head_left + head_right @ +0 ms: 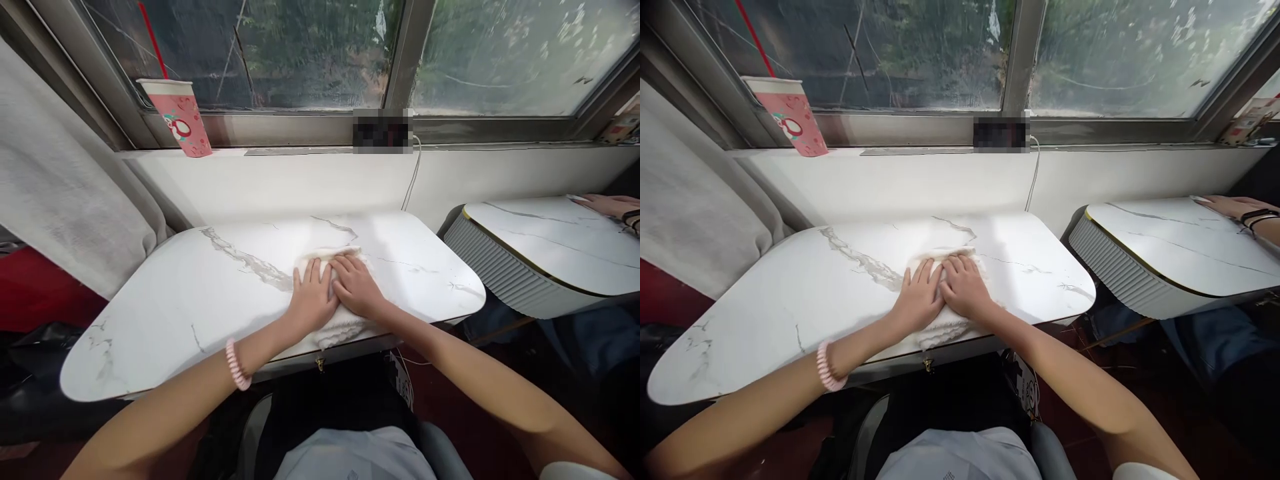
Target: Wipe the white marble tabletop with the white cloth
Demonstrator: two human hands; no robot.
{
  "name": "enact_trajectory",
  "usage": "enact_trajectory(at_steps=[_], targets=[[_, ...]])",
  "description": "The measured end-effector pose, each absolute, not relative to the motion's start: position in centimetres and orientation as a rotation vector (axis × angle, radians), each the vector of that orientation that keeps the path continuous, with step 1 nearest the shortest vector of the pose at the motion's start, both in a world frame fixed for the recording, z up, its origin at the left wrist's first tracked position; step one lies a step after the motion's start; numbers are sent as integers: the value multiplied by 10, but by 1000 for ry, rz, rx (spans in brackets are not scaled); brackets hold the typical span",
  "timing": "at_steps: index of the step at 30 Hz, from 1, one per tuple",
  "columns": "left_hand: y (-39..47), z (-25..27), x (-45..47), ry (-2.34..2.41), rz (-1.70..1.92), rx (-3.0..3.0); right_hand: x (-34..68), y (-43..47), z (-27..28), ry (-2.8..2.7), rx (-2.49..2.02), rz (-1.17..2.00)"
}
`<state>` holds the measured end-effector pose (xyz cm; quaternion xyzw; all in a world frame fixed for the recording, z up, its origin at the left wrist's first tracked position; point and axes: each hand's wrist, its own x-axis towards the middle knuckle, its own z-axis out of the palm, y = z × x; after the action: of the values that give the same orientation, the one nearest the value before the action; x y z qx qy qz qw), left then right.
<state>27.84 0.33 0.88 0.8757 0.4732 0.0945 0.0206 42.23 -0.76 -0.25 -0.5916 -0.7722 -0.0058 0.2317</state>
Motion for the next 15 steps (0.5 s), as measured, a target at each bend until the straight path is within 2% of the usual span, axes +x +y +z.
enact_trajectory(at_steps=[7,15], targets=[[-3,9,250,1479,279,2754,393,-12,4,-2124,-1624,73],[52,10,240,1402,224,2727,377,34,0,-2052,-1684,53]])
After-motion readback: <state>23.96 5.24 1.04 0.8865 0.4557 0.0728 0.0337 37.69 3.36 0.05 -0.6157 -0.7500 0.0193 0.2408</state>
